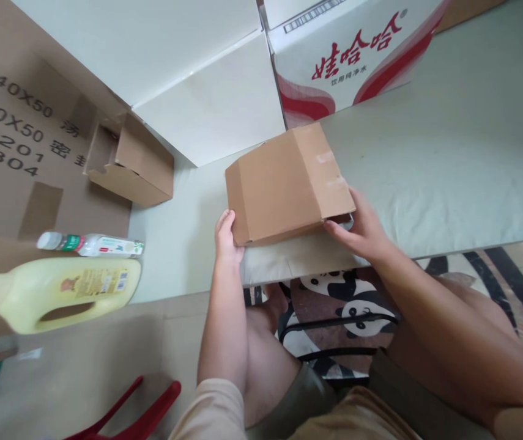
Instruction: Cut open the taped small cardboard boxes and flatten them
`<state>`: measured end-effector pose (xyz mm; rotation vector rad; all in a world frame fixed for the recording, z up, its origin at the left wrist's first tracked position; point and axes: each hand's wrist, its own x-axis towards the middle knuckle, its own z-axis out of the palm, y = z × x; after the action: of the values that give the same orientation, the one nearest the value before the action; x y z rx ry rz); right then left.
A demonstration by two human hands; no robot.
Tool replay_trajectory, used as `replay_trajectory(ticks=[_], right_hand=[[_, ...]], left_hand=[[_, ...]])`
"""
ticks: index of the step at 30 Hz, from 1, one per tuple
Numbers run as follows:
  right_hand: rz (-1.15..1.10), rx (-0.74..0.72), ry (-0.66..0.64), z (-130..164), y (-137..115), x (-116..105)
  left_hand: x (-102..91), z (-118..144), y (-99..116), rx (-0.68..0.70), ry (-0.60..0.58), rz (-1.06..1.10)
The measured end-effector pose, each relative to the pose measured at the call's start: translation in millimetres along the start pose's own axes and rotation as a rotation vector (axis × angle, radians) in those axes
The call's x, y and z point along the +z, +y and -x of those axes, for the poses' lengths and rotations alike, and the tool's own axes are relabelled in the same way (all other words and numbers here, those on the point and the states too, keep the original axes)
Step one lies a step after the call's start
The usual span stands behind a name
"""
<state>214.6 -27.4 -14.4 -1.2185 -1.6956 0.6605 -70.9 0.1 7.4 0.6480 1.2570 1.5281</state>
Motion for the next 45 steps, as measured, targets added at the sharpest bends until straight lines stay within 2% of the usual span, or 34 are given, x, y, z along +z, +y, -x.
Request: replay_trajectory(ticks=[5, 10, 16, 24, 32, 45], right_hand=[[0.087, -0.010, 0.058, 0, 2, 1], [0.120, 0.042, 0.071, -1, 3, 2], [0.087, 0.038, 0.057, -3, -2, 0], [0.110, 0.050, 0.106, -3, 1, 2], [0.009, 0.086, 0.024, -7, -10, -1], [0.019, 0.104, 0.024, -5, -11, -3]], left_hand=[[-4.5, -5, -2, 0.042, 0.083, 0.063], [-7.1, -7, -4, 0.096, 0.141, 0.004], [-4.1, -5, -3, 0.167, 0.120, -0.034], [-2.1, 1, 2, 0.122, -0.018, -0.039], [-2.9, 1, 0, 0.140, 0.043, -0.067], [-0.9, 3, 4, 0.120, 0.034, -0.071]])
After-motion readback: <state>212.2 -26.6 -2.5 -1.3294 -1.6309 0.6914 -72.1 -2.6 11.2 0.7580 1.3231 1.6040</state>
